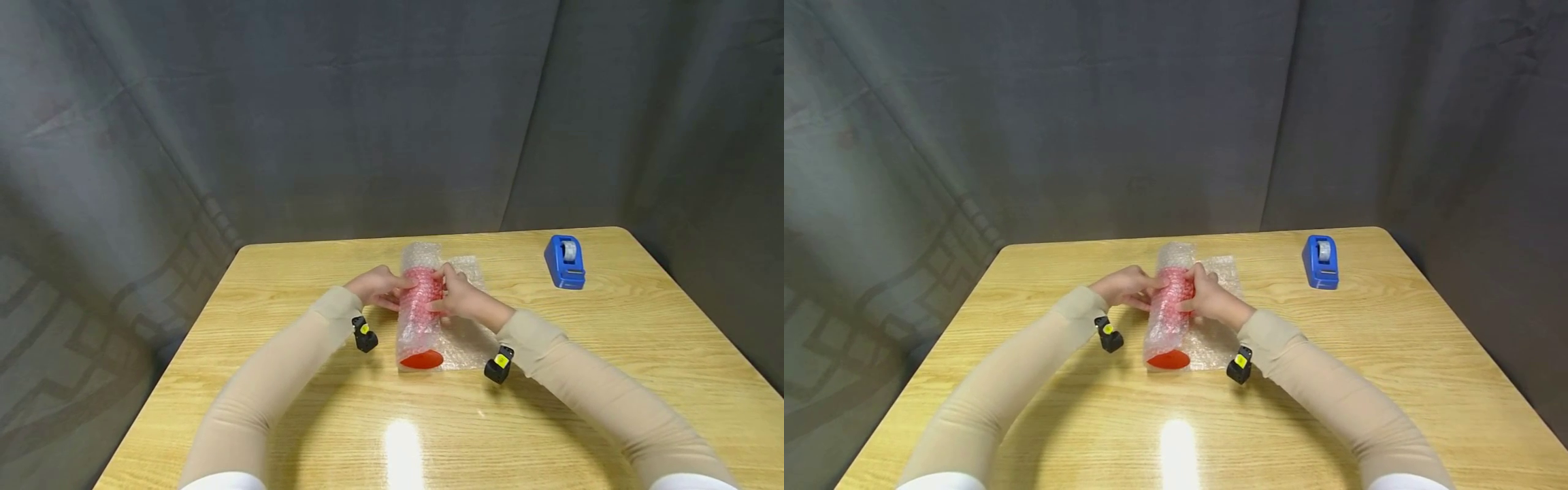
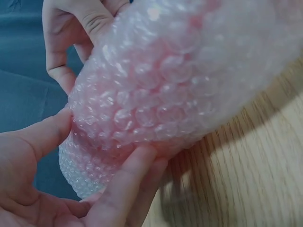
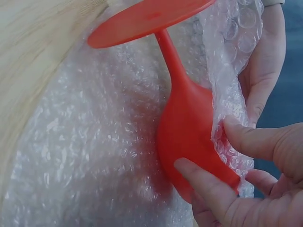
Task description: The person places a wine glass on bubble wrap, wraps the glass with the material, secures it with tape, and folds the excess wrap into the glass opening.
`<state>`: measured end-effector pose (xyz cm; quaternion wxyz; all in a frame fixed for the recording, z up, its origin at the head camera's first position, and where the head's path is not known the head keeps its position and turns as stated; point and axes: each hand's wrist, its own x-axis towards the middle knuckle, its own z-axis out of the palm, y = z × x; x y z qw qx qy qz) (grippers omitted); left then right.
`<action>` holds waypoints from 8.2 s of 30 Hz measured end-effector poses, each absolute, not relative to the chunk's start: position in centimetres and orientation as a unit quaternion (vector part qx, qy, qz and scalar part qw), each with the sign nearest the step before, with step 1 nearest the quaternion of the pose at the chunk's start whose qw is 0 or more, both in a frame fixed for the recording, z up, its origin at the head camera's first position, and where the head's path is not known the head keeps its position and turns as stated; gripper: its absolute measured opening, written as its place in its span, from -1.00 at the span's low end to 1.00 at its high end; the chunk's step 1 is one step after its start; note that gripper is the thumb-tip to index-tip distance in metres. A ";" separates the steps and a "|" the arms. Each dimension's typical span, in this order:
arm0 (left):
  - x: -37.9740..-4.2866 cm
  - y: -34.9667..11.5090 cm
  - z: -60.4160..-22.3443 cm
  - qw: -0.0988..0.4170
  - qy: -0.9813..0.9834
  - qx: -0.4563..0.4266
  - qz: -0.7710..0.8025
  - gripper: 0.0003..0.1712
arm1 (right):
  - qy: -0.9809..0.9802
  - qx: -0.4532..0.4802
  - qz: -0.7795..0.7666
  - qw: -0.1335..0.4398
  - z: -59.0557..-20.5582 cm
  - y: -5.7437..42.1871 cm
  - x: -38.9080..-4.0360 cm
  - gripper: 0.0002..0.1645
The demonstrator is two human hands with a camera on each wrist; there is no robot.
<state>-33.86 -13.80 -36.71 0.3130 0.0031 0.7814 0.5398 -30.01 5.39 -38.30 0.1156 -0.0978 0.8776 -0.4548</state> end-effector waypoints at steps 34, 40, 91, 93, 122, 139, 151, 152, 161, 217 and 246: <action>-33.2 -12.9 -36.2 0.286 0.825 0.039 0.487 -0.68 | 0.813 -0.029 -0.543 0.207 -37.2 4.4 -30.0 -0.33; -33.2 -12.9 -36.2 0.287 0.824 0.049 0.486 -0.67 | 0.813 -0.019 -0.547 0.199 -37.4 4.3 -30.2 -0.31; -34.4 -14.1 -37.3 0.357 0.771 0.009 0.527 -0.65 | 0.761 0.021 -0.610 0.220 -38.1 4.1 -30.2 -0.23; -34.4 -14.1 -37.3 0.352 0.776 0.012 0.523 -0.70 | 0.754 0.015 -0.617 0.225 -38.2 4.4 -30.2 -0.21; -32.7 -11.6 -35.6 0.267 0.861 0.076 0.426 -0.69 | 0.637 -0.008 -0.699 0.326 -38.7 7.9 -30.1 -0.05; -32.7 -11.4 -35.5 0.261 0.869 0.077 0.413 -0.65 | 0.643 0.008 -0.690 0.332 -38.6 7.9 -30.2 -0.06; -32.8 -11.4 -35.7 0.260 0.867 0.073 0.418 -0.67 | 0.667 0.011 -0.671 0.324 -38.8 7.5 -30.5 -0.22; -32.8 -11.4 -35.7 0.262 0.866 0.076 0.419 -0.68 | 0.668 0.010 -0.671 0.321 -38.9 7.5 -30.5 -0.21; -33.8 -12.7 -36.4 0.321 0.787 0.023 0.526 -0.59 | 0.676 0.012 -0.668 0.312 -39.0 7.3 -30.5 -0.19; -33.1 -11.8 -35.4 0.290 0.835 0.040 0.466 -0.68 | 0.663 -0.005 -0.666 0.340 -38.9 8.4 -31.3 -0.91; -33.4 -11.7 -35.8 0.296 0.832 0.044 0.468 -0.65 | 0.687 -0.028 -0.638 0.346 -38.7 7.9 -31.2 -0.80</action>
